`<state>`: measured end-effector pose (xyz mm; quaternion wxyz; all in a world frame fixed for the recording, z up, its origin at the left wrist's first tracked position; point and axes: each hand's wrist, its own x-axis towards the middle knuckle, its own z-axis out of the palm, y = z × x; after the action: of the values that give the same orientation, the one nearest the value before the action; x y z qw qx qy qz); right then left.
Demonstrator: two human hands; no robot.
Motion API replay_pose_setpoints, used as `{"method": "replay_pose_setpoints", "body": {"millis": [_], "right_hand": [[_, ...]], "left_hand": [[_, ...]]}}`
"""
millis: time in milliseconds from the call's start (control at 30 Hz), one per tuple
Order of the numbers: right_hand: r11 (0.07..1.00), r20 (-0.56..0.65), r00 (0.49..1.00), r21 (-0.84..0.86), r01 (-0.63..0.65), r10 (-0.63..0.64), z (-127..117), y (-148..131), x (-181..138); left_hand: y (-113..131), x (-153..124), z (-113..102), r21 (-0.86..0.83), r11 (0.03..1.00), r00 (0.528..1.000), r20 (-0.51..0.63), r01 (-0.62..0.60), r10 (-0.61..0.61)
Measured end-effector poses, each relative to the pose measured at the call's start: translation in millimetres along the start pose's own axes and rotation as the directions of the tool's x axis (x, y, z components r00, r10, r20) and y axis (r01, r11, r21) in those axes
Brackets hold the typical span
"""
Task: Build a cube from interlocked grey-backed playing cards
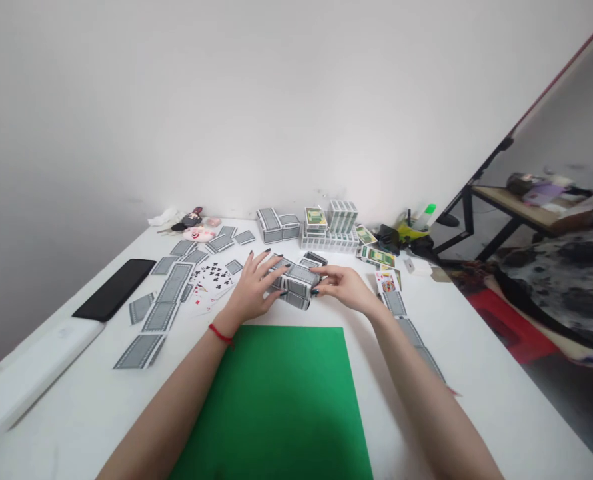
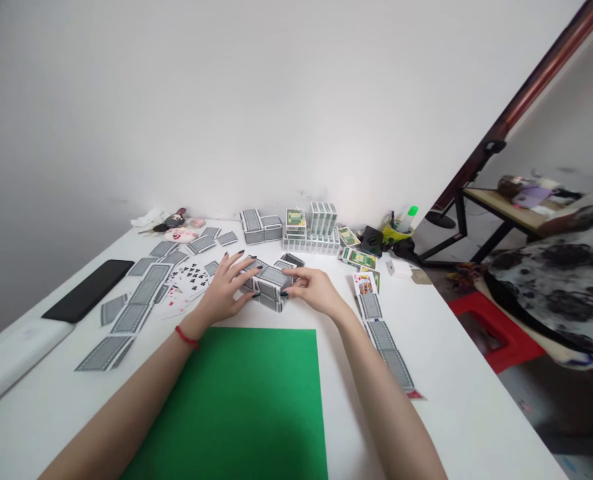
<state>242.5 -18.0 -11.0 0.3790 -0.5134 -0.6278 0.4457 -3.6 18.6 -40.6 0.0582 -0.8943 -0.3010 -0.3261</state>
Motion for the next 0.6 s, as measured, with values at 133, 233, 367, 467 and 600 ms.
{"method": "replay_pose_setpoints", "body": {"millis": [133,233,367,467,600], "right_hand": [[0.997,-0.034,0.996,-0.026,0.078,-0.079,-3,6,5],[0.993,-0.066,0.992,-0.057,0.107,-0.11,-2,8,6],[0.989,-0.099,0.984,-0.036,0.146,-0.148,1,10,6],[0.973,-0.135,0.966,-0.089,0.211,-0.222,2,12,6],[0.958,-0.116,0.955,-0.127,0.259,-0.273,0,14,7]], "left_hand": [[10,-4,2,-0.039,0.999,1.0,-0.014,-0.007,0.007],[23,-3,6,-0.076,0.997,0.999,-0.03,-0.035,0.033],[37,1,12,-0.084,0.996,1.0,-0.007,-0.027,0.027],[39,2,14,-0.078,0.997,1.0,0.008,-0.015,0.016],[36,0,15,-0.082,0.996,1.0,-0.005,-0.017,0.017]]}}
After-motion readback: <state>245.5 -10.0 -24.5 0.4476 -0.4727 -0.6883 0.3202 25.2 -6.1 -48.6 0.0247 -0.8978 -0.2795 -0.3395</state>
